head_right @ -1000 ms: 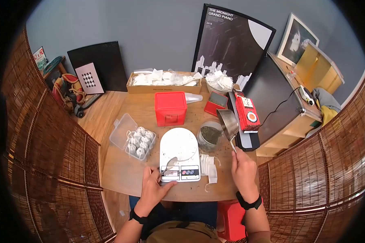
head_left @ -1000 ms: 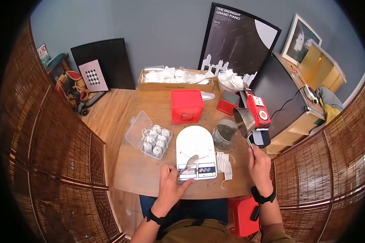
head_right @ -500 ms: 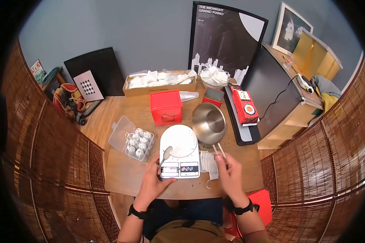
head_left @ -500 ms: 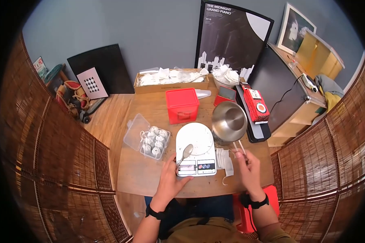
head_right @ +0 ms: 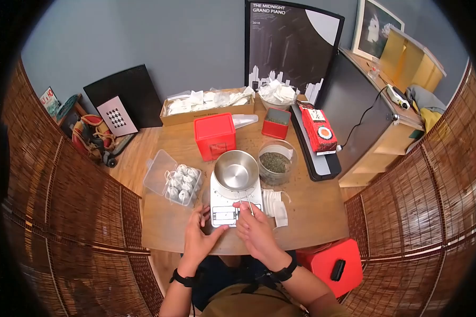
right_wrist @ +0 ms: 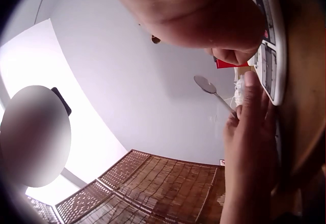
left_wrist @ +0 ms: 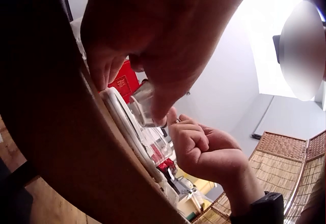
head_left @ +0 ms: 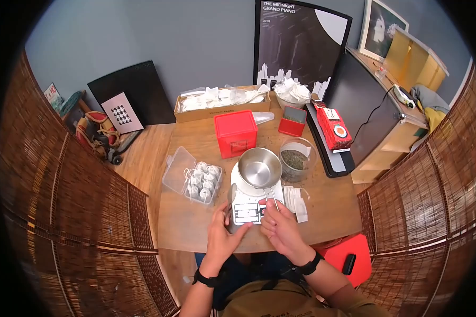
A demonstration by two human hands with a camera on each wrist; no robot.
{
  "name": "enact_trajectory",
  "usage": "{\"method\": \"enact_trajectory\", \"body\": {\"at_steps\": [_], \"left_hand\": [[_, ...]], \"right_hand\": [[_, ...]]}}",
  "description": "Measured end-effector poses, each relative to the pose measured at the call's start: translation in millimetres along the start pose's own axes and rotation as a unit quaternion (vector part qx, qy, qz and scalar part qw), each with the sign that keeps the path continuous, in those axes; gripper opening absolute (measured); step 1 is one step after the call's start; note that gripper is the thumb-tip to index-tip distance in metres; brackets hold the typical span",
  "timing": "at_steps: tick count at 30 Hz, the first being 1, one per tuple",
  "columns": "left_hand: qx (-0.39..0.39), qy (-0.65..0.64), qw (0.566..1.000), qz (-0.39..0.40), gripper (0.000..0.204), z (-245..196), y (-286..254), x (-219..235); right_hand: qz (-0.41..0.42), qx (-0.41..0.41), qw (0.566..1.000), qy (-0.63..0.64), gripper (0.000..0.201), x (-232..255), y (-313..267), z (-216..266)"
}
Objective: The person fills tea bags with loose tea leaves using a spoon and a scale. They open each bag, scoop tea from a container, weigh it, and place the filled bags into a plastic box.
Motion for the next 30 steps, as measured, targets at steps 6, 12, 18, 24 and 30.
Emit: {"method": "enact_trajectory", "body": {"at_steps": [6, 12, 18, 24, 30], "left_hand": [[0.046, -0.09, 0.992, -0.073, 0.037, 9, -6, 8], [0.047, -0.099, 0.991, -0.08, 0.04, -3, -10, 12], [0.045, -0.114, 0.99, -0.074, 0.039, -30, -18, 6], [0.034, -0.097, 0.992, -0.067, 0.039, -44, -28, -9], [-0.019, -0.136, 0.99, -0.034, 0.012, -66, -41, -32]], "right_hand": [[-0.01, 0.005, 1.0, -0.003, 0.025, -3, 11, -21], [0.0, 0.024, 0.998, -0.054, 0.034, -4, 19, -30], [-0.047, 0.135, 0.962, -0.234, 0.043, 23, -12, -24], [-0.209, 0.43, 0.608, -0.634, 0.037, 86, -57, 29], [-0.239, 0.404, 0.63, -0.619, 0.015, 114, -44, 34]]}}
Point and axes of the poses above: each hand's wrist, its own y-axis towards the middle knuckle, its own x-axis out of the back of the hand, z = x × y, the point moved 2 cm from there along y, towards the middle knuckle, and after that the axes turned 5 degrees about -y, right-handed, at the moved point
